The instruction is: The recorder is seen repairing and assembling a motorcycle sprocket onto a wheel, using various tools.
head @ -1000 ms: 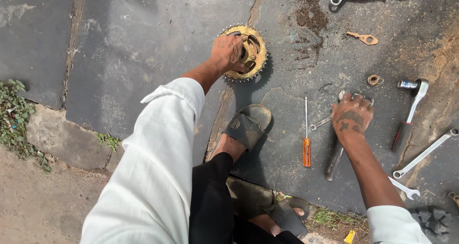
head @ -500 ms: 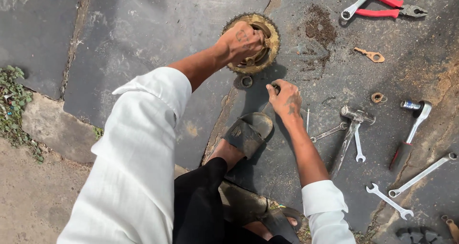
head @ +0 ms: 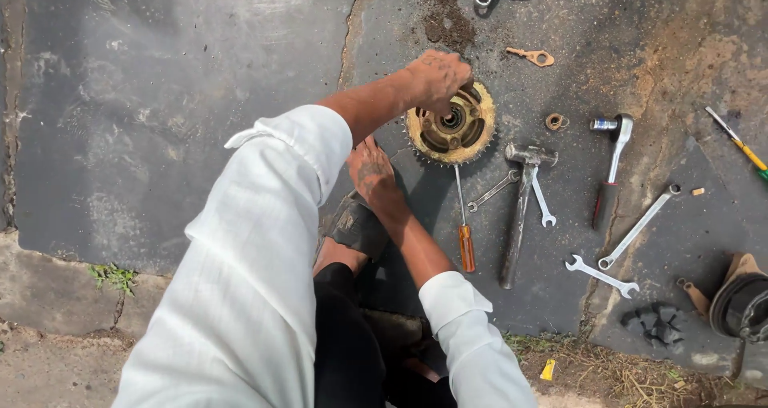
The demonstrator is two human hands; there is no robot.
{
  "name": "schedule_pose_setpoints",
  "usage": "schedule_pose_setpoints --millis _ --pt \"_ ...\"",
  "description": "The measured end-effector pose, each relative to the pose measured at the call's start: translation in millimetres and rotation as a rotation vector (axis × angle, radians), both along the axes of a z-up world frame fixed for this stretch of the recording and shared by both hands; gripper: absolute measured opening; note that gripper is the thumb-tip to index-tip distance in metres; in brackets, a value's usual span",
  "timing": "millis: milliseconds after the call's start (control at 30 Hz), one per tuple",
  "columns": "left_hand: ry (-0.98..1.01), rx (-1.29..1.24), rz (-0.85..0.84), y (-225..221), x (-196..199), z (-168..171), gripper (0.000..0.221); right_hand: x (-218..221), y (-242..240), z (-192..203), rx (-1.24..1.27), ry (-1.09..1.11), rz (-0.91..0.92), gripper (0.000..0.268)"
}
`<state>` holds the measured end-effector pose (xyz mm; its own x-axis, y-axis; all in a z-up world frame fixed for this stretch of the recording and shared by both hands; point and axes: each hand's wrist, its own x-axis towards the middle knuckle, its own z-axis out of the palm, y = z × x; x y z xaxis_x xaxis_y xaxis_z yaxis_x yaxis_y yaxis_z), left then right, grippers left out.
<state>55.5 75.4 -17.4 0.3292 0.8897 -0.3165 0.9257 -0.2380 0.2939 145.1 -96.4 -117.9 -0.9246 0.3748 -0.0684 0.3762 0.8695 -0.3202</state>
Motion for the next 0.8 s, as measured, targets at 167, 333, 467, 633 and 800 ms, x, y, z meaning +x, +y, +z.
schedule_pose_setpoints --millis 167,333,467,633,800 --pt "0.088 -0.115 -0.02 -16 6 23 0.038 54 29 58 -0.352 0.18 -0.252 0.02" --pt "-0.082 -0.046 0.255 -43 -5 -1 0.04 111 109 89 -0.104 0.381 -0.549 0.015" --pt "-0.322 0.084 0.552 -70 0 -4 0.049 117 155 81 -0.131 0.321 -0.586 0.023" --pt "-0.479 0.015 0.74 -91 6 9 0.049 91 165 91 -0.135 0.197 -0.557 0.03" --pt "-0.509 -0.011 0.772 -106 0 16 0.05 87 163 78 -0.155 0.212 -0.553 0.028"
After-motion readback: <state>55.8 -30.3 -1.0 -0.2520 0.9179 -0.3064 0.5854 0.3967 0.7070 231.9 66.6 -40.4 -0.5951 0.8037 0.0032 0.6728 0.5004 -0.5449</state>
